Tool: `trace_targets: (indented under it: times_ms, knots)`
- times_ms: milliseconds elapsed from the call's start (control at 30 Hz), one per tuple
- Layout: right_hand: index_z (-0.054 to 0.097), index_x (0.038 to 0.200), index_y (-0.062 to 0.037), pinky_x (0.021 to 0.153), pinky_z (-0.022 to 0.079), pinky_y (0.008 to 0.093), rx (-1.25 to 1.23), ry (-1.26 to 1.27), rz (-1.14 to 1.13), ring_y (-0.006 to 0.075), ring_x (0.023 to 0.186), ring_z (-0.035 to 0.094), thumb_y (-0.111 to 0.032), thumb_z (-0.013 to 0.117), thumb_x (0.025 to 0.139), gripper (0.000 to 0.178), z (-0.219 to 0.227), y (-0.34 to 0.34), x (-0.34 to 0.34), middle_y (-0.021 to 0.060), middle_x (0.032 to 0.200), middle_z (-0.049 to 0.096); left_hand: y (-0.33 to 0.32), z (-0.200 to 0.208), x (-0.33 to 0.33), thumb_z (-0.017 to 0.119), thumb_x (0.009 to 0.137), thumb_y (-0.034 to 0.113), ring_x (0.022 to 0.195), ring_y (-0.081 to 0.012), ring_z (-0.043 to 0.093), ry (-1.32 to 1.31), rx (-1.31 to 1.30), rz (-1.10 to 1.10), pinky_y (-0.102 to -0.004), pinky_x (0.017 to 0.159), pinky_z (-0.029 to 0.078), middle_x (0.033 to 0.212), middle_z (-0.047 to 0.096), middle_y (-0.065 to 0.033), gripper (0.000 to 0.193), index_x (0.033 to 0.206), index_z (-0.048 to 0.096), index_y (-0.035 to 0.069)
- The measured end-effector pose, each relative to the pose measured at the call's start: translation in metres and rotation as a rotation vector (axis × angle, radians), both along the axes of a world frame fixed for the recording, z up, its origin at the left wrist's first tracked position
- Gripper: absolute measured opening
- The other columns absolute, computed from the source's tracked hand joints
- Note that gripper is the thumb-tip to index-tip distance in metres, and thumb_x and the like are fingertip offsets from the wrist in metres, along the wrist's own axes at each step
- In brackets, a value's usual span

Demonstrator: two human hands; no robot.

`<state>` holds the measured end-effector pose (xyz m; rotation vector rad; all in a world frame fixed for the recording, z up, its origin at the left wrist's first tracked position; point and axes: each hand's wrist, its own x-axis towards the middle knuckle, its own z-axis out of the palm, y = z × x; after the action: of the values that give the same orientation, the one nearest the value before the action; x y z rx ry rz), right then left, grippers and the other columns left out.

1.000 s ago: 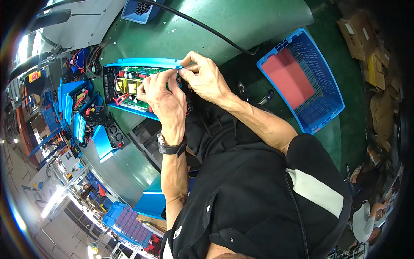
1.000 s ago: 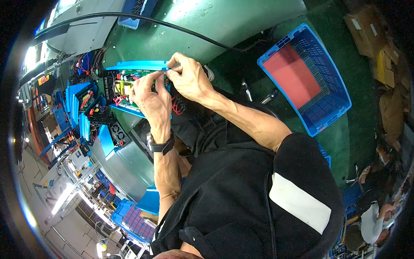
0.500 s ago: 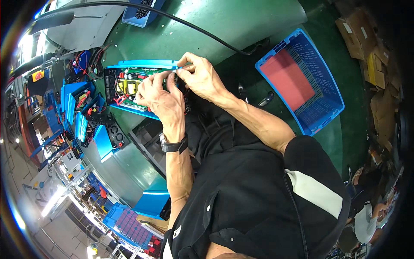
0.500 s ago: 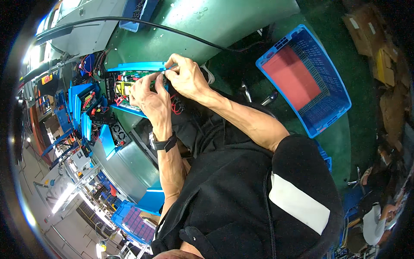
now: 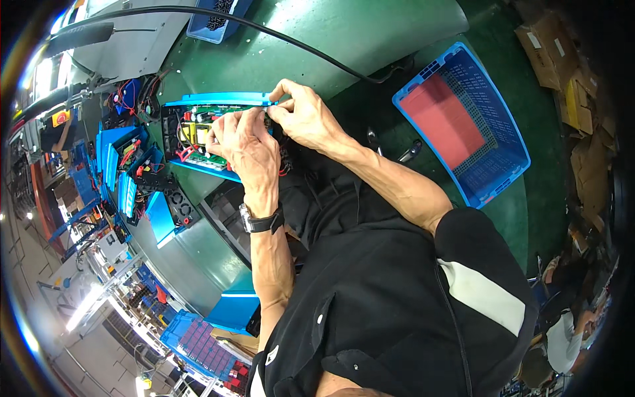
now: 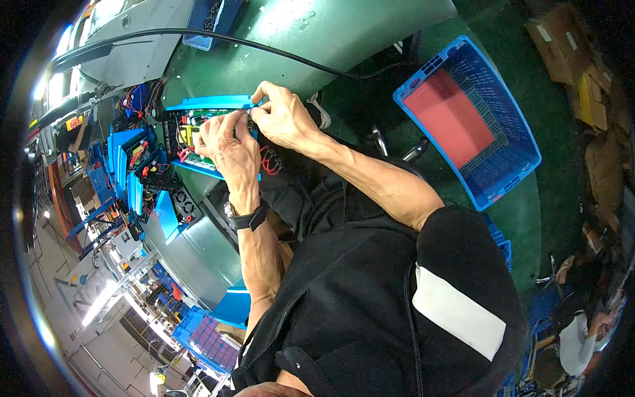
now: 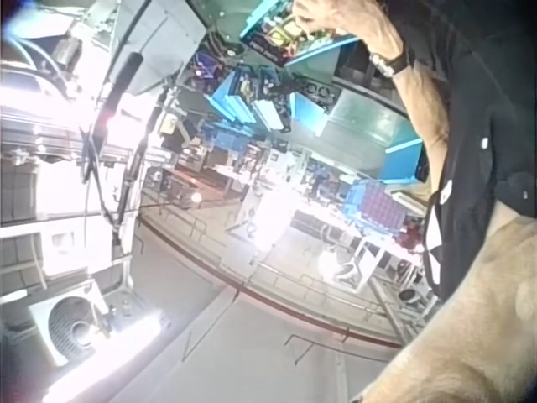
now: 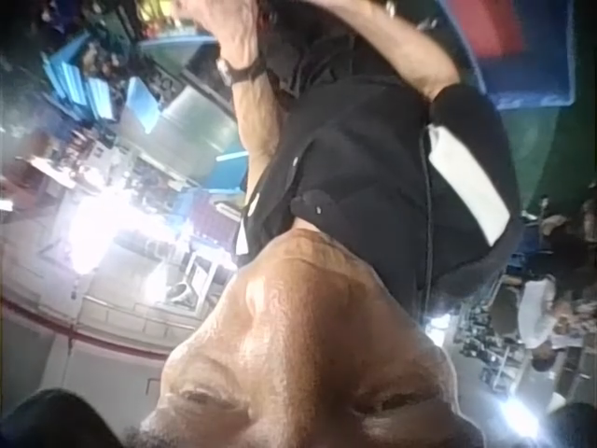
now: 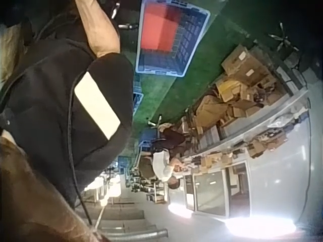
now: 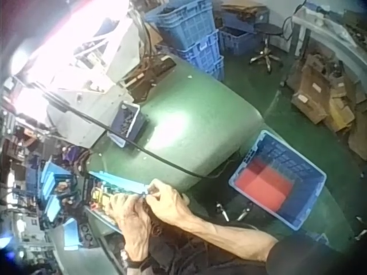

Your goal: Assembling electronic circuit boards and wiring into a device housing using power tools.

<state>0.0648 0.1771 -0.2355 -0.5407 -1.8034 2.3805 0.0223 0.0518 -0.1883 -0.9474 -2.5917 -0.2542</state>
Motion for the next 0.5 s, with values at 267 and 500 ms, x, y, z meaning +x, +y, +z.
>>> trace_targets:
  times_ms: [267,500]
  knots:
    - [0.060,0.110,0.0005,0.059,0.055,0.0287,-0.185,-0.092,-0.018,0.0113,0.068,0.063,-0.006,0.066,0.094,0.018,-0.001,-0.007,-0.005,0.0077,0.085,0.068,-0.001,0.011,-0.006,0.073,0.090,0.010,0.102,-0.0255,0.061,-0.036,-0.044,-0.078,-0.0477,0.103,0.034,0.093,0.066,-0.0044,0.012,0.100,0.076,0.014]
    - [0.059,0.112,-0.0011,0.059,0.055,0.0281,-0.381,-0.131,-0.020,0.0083,0.066,0.055,-0.004,0.063,0.094,0.019,0.005,-0.006,-0.004,0.0017,0.078,0.060,-0.005,0.009,-0.013,0.071,0.091,0.009,0.105,-0.0272,0.060,-0.078,-0.020,-0.146,-0.0492,0.104,0.034,0.098,0.065,-0.0065,0.012,0.102,0.073,0.013]
